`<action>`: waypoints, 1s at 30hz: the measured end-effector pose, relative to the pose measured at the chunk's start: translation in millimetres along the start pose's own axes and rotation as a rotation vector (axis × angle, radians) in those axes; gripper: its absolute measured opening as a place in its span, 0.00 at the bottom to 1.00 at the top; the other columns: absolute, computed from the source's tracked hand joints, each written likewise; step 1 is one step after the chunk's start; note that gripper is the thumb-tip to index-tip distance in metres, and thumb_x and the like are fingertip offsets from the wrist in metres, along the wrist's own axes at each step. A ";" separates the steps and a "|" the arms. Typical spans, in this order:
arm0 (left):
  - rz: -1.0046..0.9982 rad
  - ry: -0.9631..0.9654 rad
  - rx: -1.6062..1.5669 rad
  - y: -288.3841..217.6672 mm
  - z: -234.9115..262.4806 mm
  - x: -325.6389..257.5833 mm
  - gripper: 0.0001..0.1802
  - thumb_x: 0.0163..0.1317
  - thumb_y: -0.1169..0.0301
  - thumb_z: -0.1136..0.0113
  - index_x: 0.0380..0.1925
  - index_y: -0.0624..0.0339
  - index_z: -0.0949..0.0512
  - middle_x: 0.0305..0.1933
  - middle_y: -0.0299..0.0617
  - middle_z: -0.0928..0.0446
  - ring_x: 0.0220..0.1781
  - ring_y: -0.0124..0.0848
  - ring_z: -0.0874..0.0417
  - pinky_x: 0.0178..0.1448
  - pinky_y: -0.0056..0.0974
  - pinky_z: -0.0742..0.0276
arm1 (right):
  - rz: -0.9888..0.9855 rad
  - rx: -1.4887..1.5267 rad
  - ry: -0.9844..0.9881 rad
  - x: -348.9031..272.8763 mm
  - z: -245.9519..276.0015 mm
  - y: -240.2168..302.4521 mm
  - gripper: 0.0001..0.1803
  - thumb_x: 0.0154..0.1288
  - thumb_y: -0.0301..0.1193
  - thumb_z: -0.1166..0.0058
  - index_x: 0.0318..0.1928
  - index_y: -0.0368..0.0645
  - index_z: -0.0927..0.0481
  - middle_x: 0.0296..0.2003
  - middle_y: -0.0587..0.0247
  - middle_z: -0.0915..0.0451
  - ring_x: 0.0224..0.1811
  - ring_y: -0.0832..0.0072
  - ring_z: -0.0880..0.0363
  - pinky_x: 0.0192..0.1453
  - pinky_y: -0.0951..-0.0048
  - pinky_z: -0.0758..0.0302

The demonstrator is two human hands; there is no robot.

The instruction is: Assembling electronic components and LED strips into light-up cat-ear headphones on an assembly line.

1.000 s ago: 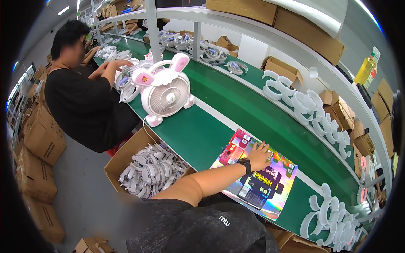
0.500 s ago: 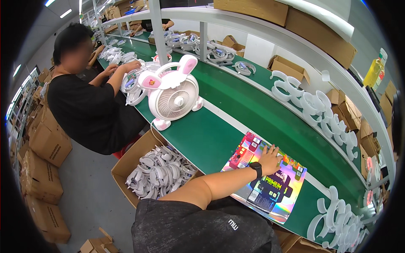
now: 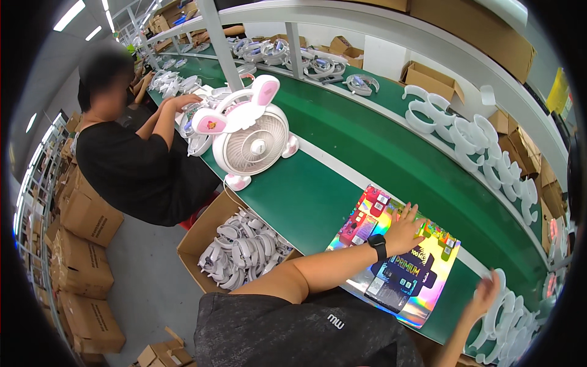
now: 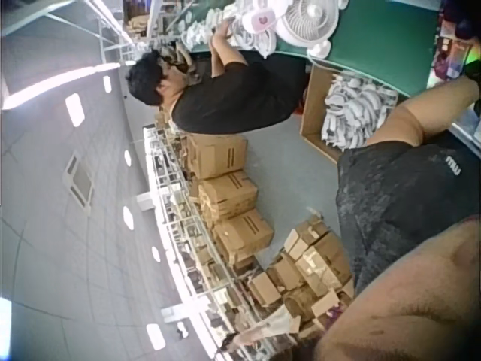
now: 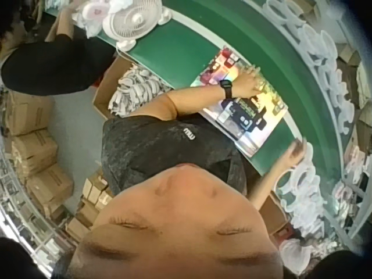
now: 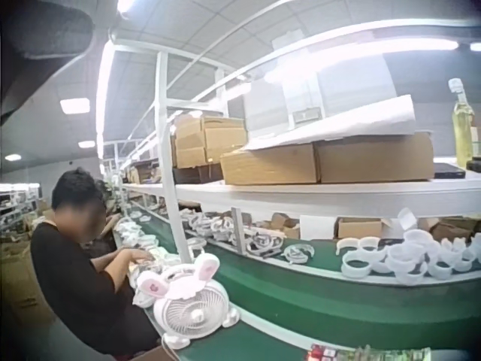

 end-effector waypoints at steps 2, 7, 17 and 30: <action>0.027 -0.055 -0.086 7.3 -7.0 4.2 0.31 0.62 0.54 0.40 0.62 0.58 0.29 0.75 0.64 0.47 0.79 0.59 0.55 0.75 0.66 0.57 | 0.109 0.056 0.271 10.8 -75.1 29.3 0.27 0.65 0.22 0.47 0.65 0.43 0.30 0.62 0.60 0.28 0.57 0.68 0.25 0.57 0.69 0.27; 0.154 -0.349 -0.419 35.9 -16.4 11.8 0.27 0.65 0.58 0.43 0.60 0.61 0.29 0.72 0.64 0.42 0.76 0.58 0.47 0.76 0.54 0.50 | 0.205 0.039 0.482 27.9 -199.8 32.5 0.29 0.60 0.23 0.43 0.63 0.40 0.31 0.60 0.51 0.28 0.60 0.60 0.25 0.61 0.62 0.28; 0.111 -0.350 -0.385 31.6 -19.2 6.7 0.24 0.64 0.63 0.39 0.58 0.59 0.28 0.72 0.60 0.40 0.75 0.56 0.44 0.76 0.51 0.46 | 0.339 -0.096 0.489 17.9 -220.0 0.4 0.15 0.56 0.27 0.39 0.46 0.40 0.19 0.59 0.49 0.24 0.63 0.50 0.29 0.67 0.53 0.34; 0.074 -0.201 -0.267 20.4 -3.9 0.2 0.22 0.62 0.61 0.39 0.54 0.57 0.25 0.72 0.59 0.39 0.78 0.57 0.50 0.77 0.55 0.52 | 0.109 0.110 0.474 21.1 -221.6 8.6 0.24 0.58 0.26 0.40 0.58 0.39 0.25 0.55 0.45 0.24 0.60 0.51 0.27 0.65 0.58 0.31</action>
Point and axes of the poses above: each hand's wrist, its own x-axis towards the middle knuckle, its own z-axis out of the back of the hand, y = z × x, the point moved 1 cm from there along x, towards the middle knuckle
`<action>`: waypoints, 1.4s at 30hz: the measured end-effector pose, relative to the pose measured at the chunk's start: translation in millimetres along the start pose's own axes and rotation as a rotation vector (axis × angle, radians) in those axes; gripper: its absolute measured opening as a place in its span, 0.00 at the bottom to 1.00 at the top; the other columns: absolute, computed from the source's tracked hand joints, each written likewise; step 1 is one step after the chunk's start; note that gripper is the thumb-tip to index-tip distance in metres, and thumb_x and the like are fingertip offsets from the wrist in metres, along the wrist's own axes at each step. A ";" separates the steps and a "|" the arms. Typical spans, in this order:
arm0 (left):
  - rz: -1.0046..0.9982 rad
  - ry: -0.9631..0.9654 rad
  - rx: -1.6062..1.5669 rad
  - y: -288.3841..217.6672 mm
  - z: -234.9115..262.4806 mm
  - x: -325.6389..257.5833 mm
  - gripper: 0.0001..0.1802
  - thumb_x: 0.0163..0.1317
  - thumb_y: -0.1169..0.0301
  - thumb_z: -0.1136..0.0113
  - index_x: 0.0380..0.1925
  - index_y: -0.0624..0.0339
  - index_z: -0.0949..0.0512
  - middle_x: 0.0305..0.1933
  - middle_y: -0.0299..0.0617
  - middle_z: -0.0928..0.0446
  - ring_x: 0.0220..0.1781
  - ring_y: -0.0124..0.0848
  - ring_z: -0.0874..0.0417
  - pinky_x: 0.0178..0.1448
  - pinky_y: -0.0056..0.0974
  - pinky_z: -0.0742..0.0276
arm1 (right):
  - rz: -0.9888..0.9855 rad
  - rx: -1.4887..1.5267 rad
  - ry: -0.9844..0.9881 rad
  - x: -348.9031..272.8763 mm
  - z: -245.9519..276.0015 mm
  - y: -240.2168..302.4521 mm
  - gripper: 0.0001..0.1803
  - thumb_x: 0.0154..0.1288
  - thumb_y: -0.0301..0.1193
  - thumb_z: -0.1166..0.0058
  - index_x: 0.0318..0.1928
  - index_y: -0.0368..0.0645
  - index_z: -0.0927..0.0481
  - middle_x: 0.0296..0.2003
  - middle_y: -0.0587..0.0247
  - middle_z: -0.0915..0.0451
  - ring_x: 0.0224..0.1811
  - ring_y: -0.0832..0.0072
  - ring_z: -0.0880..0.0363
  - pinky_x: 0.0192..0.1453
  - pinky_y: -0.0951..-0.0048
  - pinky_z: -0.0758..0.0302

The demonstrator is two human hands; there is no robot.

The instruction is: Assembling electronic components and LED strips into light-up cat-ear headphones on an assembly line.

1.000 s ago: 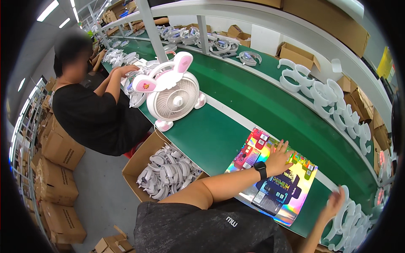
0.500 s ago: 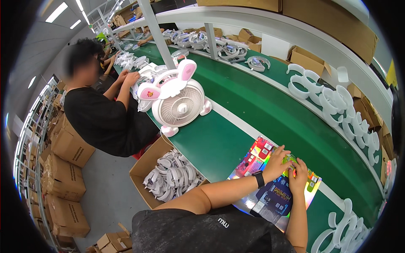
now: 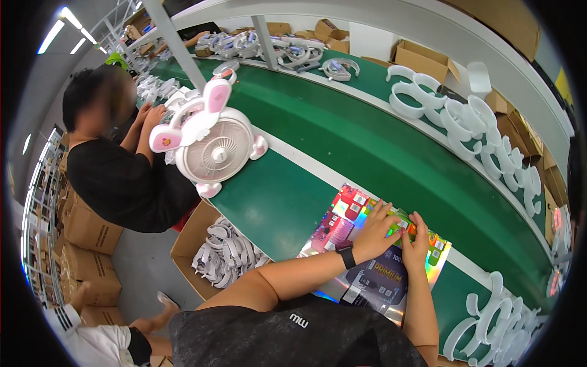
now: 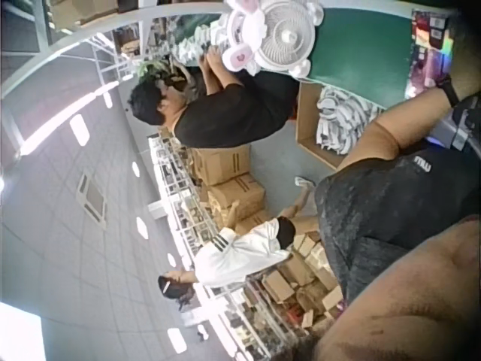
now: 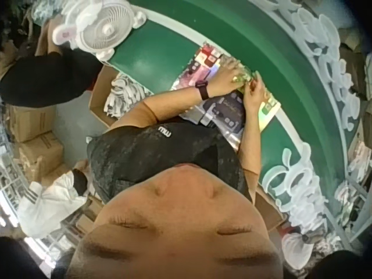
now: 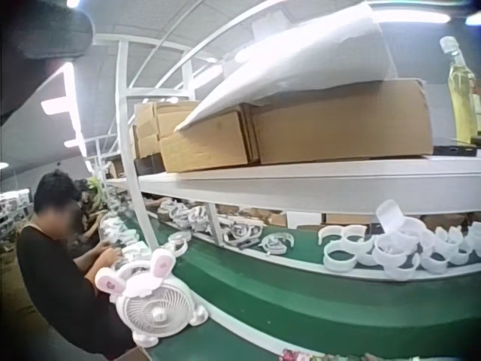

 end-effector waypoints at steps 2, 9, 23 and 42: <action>-0.043 0.088 0.112 -1.7 -3.3 -2.4 0.15 0.62 0.60 0.40 0.42 0.57 0.19 0.71 0.58 0.37 0.78 0.58 0.51 0.77 0.59 0.55 | 0.053 -0.069 -0.002 0.2 1.4 -4.1 0.21 0.58 0.24 0.42 0.54 0.39 0.23 0.55 0.47 0.23 0.60 0.52 0.27 0.65 0.58 0.31; -0.047 0.153 0.088 3.1 -3.1 -3.4 0.15 0.63 0.59 0.41 0.46 0.53 0.19 0.72 0.56 0.38 0.78 0.57 0.51 0.77 0.59 0.58 | 0.149 -0.104 0.017 -0.7 3.0 -5.9 0.12 0.57 0.24 0.41 0.44 0.39 0.19 0.54 0.53 0.21 0.60 0.53 0.26 0.64 0.57 0.30; -0.057 0.099 0.094 3.1 -4.5 -3.7 0.16 0.58 0.57 0.35 0.44 0.50 0.18 0.70 0.51 0.33 0.78 0.55 0.48 0.78 0.58 0.58 | 0.137 -0.085 0.016 0.5 1.3 -13.3 0.11 0.57 0.25 0.40 0.42 0.40 0.18 0.54 0.55 0.21 0.60 0.54 0.26 0.64 0.57 0.30; -0.062 0.045 0.023 -0.4 -3.3 -3.7 0.12 0.56 0.61 0.33 0.37 0.51 0.21 0.67 0.48 0.30 0.77 0.52 0.44 0.76 0.59 0.56 | 0.133 -0.045 0.009 0.9 4.0 -8.8 0.11 0.57 0.27 0.38 0.42 0.39 0.18 0.53 0.55 0.20 0.60 0.56 0.26 0.63 0.59 0.30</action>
Point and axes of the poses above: each hand's wrist, its own x-axis towards the middle knuckle, its own z-axis out of the back of the hand, y = z × x, the point moved 1 cm from there along x, towards the middle knuckle
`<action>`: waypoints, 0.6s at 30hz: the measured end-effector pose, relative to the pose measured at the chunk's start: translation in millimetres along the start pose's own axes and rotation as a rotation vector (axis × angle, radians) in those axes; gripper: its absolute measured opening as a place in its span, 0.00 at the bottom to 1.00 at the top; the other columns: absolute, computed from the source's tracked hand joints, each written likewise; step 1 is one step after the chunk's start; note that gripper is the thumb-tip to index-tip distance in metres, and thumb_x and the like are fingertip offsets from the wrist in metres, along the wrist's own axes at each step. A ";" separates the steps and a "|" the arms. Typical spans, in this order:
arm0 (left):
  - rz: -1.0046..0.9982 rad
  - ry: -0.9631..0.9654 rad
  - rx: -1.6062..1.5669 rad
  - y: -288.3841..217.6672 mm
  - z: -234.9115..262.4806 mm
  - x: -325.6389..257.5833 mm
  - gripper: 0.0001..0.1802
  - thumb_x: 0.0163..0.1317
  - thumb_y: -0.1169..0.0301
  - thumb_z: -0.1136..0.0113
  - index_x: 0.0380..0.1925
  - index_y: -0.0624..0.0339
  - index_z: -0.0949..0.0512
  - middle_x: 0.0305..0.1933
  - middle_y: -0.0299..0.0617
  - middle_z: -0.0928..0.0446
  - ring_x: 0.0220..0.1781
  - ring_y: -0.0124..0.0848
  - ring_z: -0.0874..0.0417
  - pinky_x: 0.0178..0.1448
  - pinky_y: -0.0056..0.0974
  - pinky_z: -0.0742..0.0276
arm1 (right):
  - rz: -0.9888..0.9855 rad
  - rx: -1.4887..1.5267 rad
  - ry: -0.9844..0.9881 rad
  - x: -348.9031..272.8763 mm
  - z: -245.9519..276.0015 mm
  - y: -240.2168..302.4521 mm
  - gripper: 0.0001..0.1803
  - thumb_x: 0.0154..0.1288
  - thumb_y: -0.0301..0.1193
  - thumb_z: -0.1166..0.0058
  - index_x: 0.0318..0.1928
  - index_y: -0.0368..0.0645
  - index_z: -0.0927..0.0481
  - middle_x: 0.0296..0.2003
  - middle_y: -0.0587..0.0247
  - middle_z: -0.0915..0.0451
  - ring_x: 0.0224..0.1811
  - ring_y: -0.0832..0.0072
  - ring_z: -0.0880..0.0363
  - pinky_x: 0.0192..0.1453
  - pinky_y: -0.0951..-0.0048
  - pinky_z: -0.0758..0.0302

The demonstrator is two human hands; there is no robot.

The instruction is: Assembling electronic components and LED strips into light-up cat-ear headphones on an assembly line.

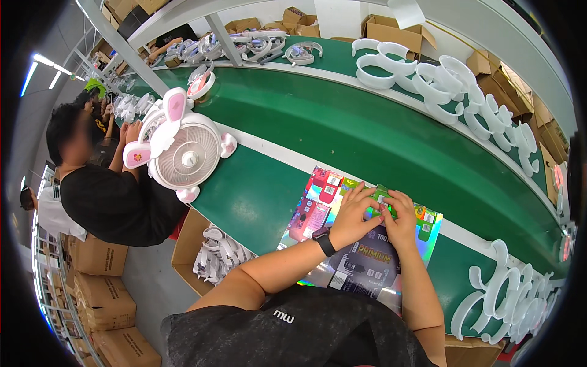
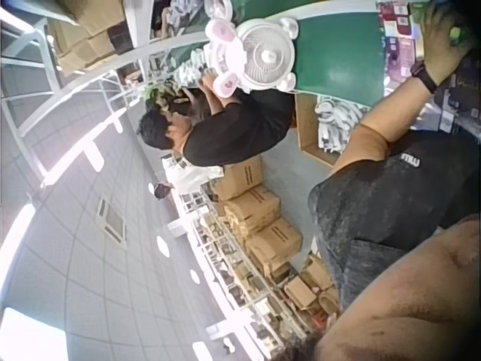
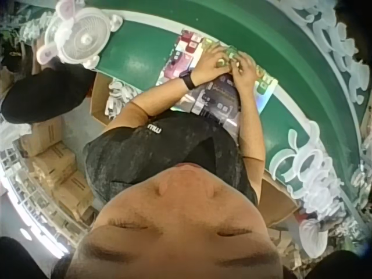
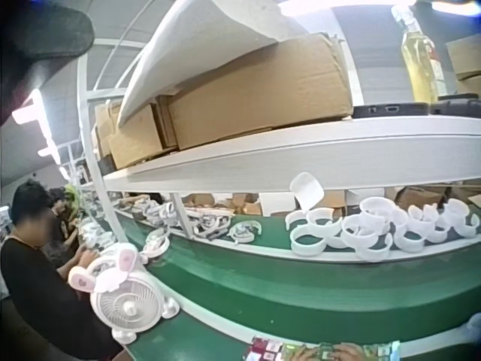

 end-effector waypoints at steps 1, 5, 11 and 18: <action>0.004 -0.005 0.003 -0.3 0.3 -0.2 0.12 0.56 0.61 0.32 0.37 0.51 0.21 0.67 0.48 0.30 0.76 0.52 0.44 0.76 0.59 0.56 | 0.001 0.009 -0.012 0.1 -0.7 -0.3 0.11 0.57 0.30 0.37 0.40 0.40 0.17 0.52 0.55 0.19 0.59 0.55 0.25 0.63 0.58 0.31; -0.010 -0.024 -0.003 0.3 -0.7 -1.1 0.12 0.56 0.61 0.33 0.37 0.51 0.21 0.66 0.48 0.29 0.75 0.53 0.42 0.76 0.58 0.56 | -0.007 0.014 -0.010 -0.7 -1.1 -1.3 0.11 0.56 0.29 0.36 0.40 0.40 0.17 0.52 0.56 0.19 0.59 0.56 0.25 0.63 0.58 0.31; -0.002 0.004 0.056 6.5 0.2 -2.0 0.11 0.59 0.65 0.35 0.42 0.51 0.20 0.67 0.45 0.29 0.76 0.46 0.41 0.76 0.53 0.51 | 0.030 -0.001 0.008 -0.2 -0.8 0.3 0.13 0.54 0.24 0.36 0.42 0.40 0.18 0.52 0.56 0.20 0.60 0.57 0.26 0.64 0.60 0.30; 0.601 0.031 -0.812 17.4 80.2 63.5 0.24 0.61 0.66 0.36 0.56 0.58 0.26 0.65 0.43 0.28 0.69 0.37 0.32 0.71 0.41 0.40 | 0.018 -0.079 0.030 -0.9 3.6 2.3 0.14 0.52 0.23 0.39 0.42 0.40 0.18 0.52 0.56 0.20 0.60 0.55 0.26 0.65 0.58 0.31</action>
Point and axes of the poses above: each hand's wrist, its own x-axis towards the middle knuckle, its own z-axis out of the back of the hand, y = z × x, the point moved 1 cm from there along x, towards the middle knuckle
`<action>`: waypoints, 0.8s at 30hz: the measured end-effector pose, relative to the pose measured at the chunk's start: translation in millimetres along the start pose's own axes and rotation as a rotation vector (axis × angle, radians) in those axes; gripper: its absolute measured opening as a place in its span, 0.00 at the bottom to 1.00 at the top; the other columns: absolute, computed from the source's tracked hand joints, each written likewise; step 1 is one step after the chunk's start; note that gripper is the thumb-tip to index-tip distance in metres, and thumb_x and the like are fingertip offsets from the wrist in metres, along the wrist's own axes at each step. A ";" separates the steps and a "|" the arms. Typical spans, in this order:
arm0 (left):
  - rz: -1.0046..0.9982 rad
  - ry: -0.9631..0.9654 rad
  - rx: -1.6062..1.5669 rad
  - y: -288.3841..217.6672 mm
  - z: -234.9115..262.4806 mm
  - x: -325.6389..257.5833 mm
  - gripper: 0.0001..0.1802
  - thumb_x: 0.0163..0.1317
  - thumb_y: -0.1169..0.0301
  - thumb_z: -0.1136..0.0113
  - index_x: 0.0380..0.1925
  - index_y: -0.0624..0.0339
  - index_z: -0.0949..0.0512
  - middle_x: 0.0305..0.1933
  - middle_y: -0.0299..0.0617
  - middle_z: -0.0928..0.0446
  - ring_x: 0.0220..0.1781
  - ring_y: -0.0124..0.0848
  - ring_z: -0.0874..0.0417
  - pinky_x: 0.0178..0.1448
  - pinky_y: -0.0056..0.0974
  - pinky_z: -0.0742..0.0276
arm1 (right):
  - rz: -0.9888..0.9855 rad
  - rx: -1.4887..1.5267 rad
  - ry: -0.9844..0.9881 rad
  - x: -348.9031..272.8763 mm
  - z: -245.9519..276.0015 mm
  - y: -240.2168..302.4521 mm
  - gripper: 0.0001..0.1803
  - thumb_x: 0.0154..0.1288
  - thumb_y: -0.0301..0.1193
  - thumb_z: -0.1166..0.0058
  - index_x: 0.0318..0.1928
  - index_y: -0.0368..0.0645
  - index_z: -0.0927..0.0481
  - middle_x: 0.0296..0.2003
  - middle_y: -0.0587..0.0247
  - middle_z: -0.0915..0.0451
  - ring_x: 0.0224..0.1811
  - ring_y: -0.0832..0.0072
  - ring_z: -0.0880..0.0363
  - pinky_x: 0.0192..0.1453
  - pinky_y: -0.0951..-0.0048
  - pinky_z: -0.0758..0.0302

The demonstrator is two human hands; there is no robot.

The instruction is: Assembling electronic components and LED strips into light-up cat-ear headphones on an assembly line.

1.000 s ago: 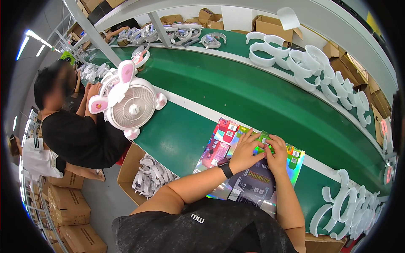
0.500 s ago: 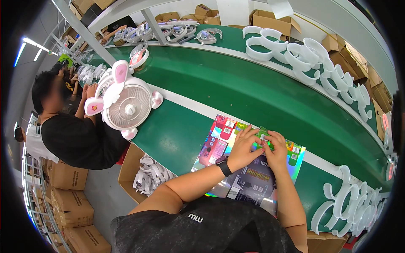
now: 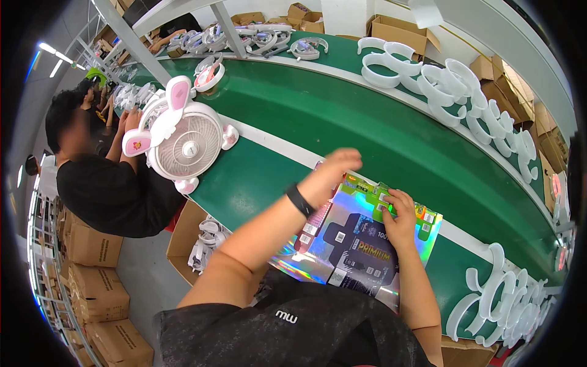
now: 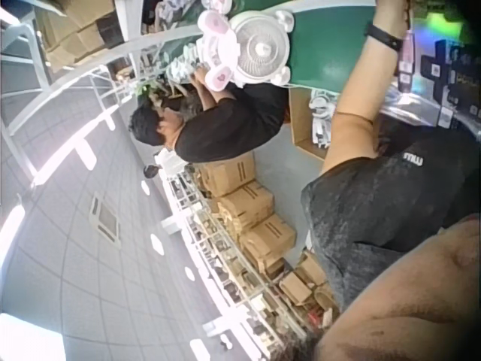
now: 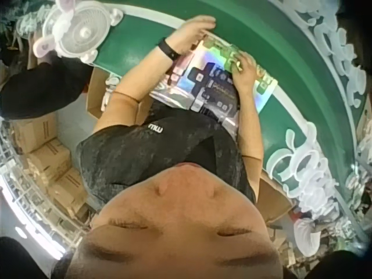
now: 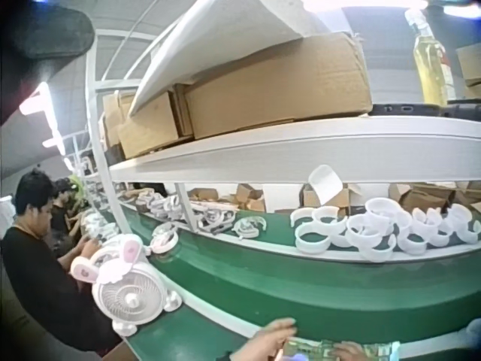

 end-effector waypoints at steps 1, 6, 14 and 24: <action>-0.125 -0.049 0.142 -20.2 14.4 14.5 0.27 0.61 0.66 0.36 0.59 0.59 0.28 0.64 0.45 0.28 0.68 0.39 0.31 0.70 0.42 0.39 | -0.016 0.012 -0.012 1.0 1.6 -0.4 0.13 0.52 0.25 0.40 0.41 0.41 0.18 0.52 0.56 0.20 0.60 0.54 0.26 0.65 0.57 0.32; -0.190 -0.740 0.466 -62.8 186.9 126.6 0.34 0.56 0.64 0.35 0.61 0.66 0.31 0.66 0.51 0.32 0.67 0.47 0.31 0.65 0.44 0.29 | 0.035 0.039 -0.006 3.4 -4.1 7.8 0.13 0.52 0.25 0.39 0.41 0.41 0.18 0.53 0.56 0.20 0.60 0.54 0.26 0.65 0.57 0.32; 0.253 -1.104 1.122 -107.7 293.0 156.0 0.34 0.63 0.61 0.48 0.70 0.48 0.39 0.82 0.38 0.59 0.82 0.40 0.57 0.74 0.57 0.43 | -0.005 0.033 -0.001 1.1 -1.7 3.1 0.13 0.51 0.23 0.39 0.40 0.42 0.18 0.52 0.57 0.20 0.59 0.53 0.26 0.64 0.56 0.31; 0.319 -1.295 1.238 -119.0 353.7 172.2 0.35 0.65 0.63 0.50 0.72 0.52 0.43 0.81 0.43 0.59 0.82 0.38 0.57 0.74 0.57 0.46 | -0.044 0.055 0.012 2.6 0.5 6.9 0.13 0.49 0.21 0.39 0.39 0.42 0.18 0.51 0.56 0.20 0.58 0.52 0.26 0.63 0.56 0.31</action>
Point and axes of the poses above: each hand's wrist, its own x-axis towards the middle knuckle, its own z-axis out of the back of the hand, y = z × x, the point moved 1 cm from there along x, towards the middle knuckle
